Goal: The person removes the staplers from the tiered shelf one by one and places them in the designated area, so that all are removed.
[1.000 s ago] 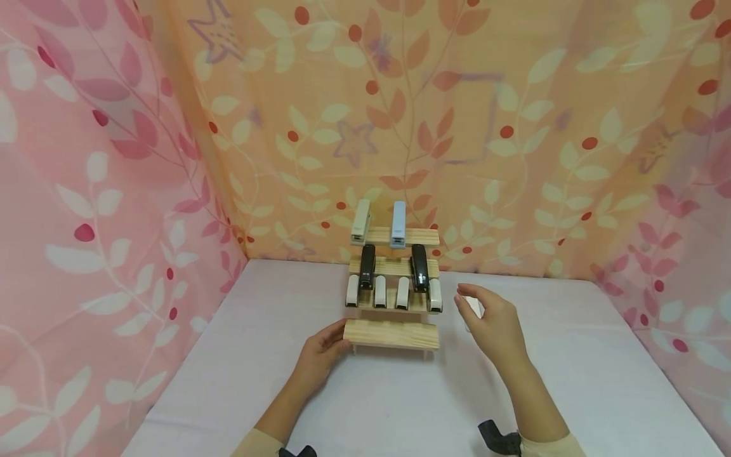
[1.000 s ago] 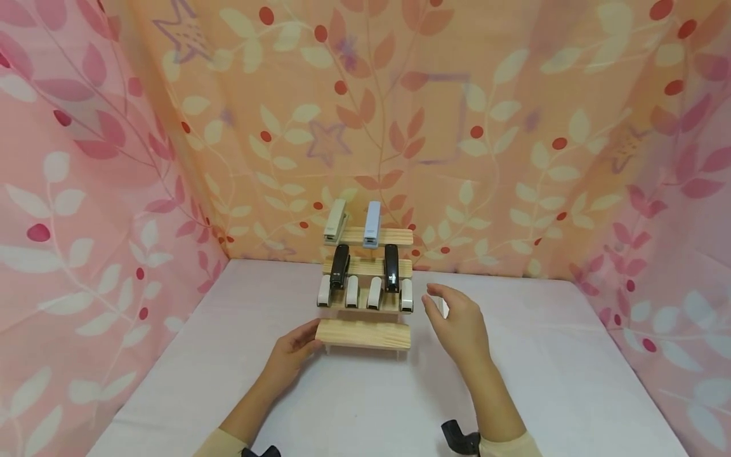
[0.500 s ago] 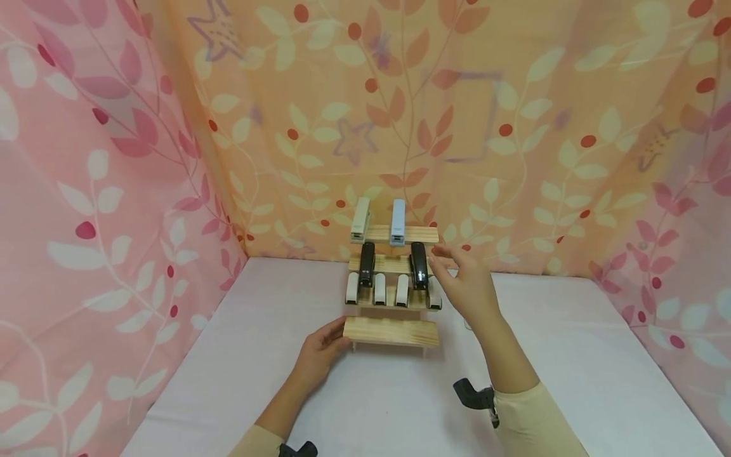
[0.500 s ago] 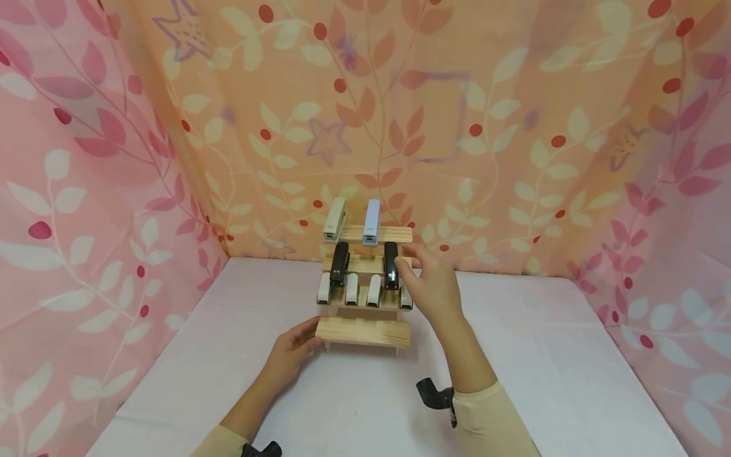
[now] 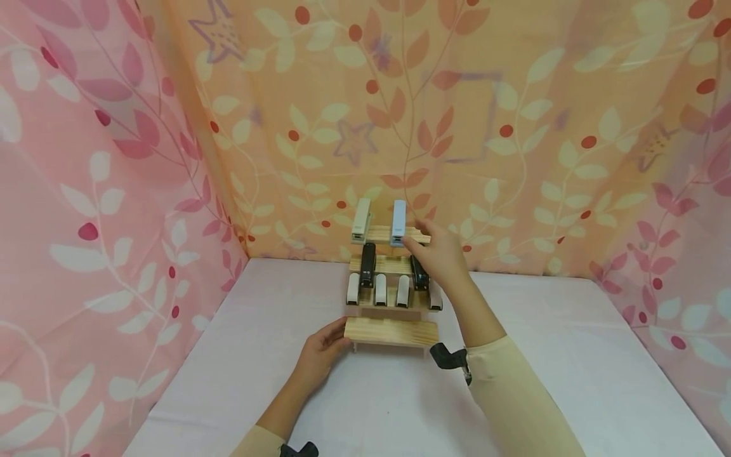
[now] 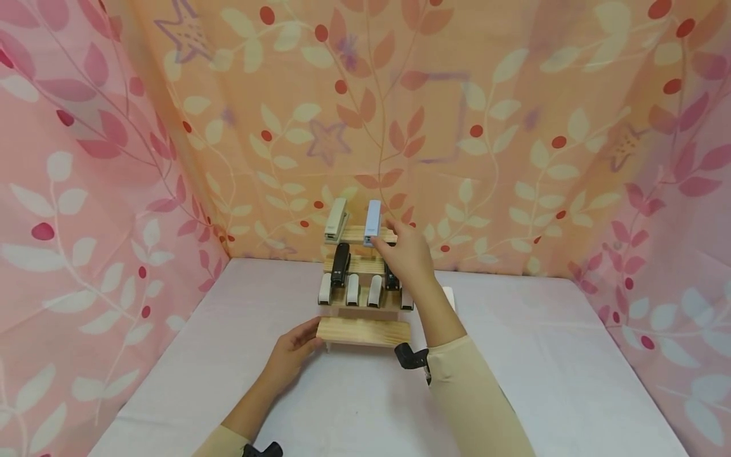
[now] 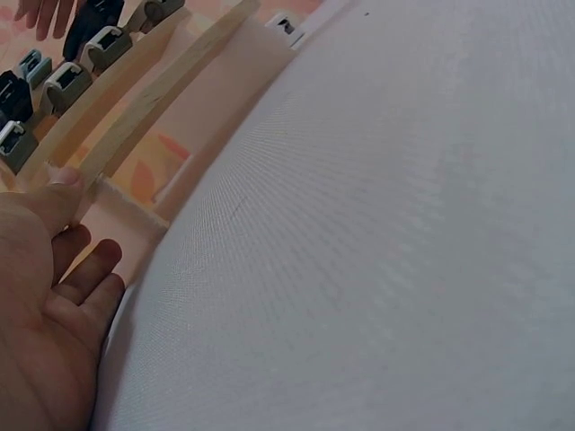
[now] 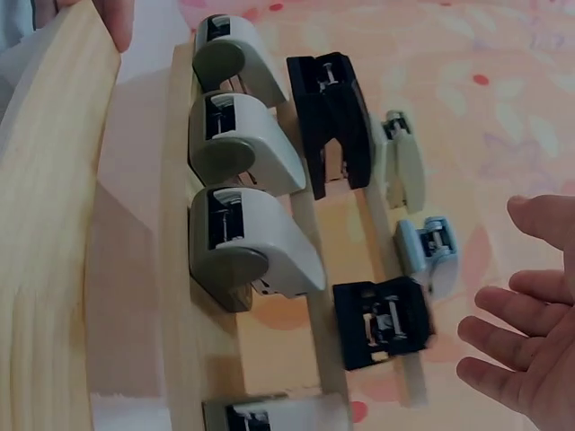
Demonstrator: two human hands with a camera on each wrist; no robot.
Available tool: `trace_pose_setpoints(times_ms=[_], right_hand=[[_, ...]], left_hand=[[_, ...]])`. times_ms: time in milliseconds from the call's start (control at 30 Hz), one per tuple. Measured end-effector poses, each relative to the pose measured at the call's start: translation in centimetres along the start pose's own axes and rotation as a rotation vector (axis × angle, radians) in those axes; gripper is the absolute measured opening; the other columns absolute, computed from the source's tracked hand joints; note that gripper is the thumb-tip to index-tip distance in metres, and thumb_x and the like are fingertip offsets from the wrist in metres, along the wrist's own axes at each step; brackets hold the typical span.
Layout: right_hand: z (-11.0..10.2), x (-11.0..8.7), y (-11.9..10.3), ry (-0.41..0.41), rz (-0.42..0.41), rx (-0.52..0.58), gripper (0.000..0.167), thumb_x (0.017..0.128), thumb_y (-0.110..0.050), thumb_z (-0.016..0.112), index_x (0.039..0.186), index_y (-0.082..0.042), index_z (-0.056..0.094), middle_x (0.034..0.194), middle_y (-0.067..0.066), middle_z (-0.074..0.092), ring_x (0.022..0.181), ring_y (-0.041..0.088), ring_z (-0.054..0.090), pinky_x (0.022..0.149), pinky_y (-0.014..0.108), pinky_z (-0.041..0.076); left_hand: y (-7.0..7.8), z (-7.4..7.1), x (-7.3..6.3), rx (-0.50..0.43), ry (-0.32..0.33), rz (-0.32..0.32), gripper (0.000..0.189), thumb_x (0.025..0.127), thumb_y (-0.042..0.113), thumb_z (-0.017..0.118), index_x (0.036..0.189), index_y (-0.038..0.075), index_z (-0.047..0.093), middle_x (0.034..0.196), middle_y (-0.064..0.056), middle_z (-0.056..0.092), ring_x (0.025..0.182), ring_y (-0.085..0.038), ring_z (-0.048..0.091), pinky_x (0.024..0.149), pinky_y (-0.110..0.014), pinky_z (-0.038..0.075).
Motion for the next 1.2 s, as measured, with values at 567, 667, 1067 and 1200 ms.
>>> trace_pose_setpoints(times_ms=[567, 667, 1067, 1200], right_hand=[[3.5, 3.0, 1.7, -0.003, 0.053, 0.035, 0.062, 0.09, -0.044, 0.08, 0.143, -0.019, 0.06, 0.139, 0.011, 0.065, 0.127, 0.032, 0.063, 0.101, 0.051, 0.054], [3.8, 3.1, 1.5, 0.024, 0.054, -0.017, 0.063, 0.089, -0.043, 0.081, 0.143, -0.019, 0.059, 0.128, 0.009, 0.071, 0.118, 0.032, 0.067, 0.096, 0.05, 0.056], [3.9, 3.2, 1.1, 0.075, 0.046, -0.149, 0.043, 0.089, -0.043, 0.079, 0.121, -0.016, 0.069, 0.108, 0.01, 0.076, 0.099, 0.035, 0.069, 0.08, 0.049, 0.055], [3.7, 2.9, 1.0, 0.092, 0.042, -0.143, 0.038, 0.089, -0.04, 0.079, 0.118, -0.016, 0.072, 0.103, 0.009, 0.077, 0.092, 0.032, 0.07, 0.074, 0.047, 0.055]], left_hand=[[0.0, 0.1, 0.0, 0.008, 0.004, -0.012, 0.053, 0.096, 0.015, 0.073, 0.146, 0.008, 0.056, 0.138, -0.012, 0.065, 0.127, -0.025, 0.062, 0.101, -0.023, 0.054], [-0.1, 0.0, 0.1, 0.012, 0.005, -0.008, 0.054, 0.096, 0.015, 0.073, 0.146, 0.008, 0.056, 0.138, -0.012, 0.065, 0.127, -0.025, 0.063, 0.101, -0.023, 0.054], [-0.3, 0.0, 0.1, 0.011, 0.005, -0.013, 0.054, 0.096, 0.017, 0.073, 0.146, 0.011, 0.056, 0.136, -0.01, 0.066, 0.127, -0.024, 0.063, 0.1, -0.023, 0.054], [-0.3, 0.0, 0.1, 0.013, 0.006, -0.011, 0.054, 0.096, 0.017, 0.073, 0.147, 0.01, 0.056, 0.138, -0.011, 0.065, 0.128, -0.025, 0.062, 0.101, -0.023, 0.054]])
Point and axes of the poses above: each hand's wrist, its own x-axis towards the middle knuckle, its own z-axis out of the palm, y = z × x, the point moved 6 cm from there along x, towards the middle knuckle
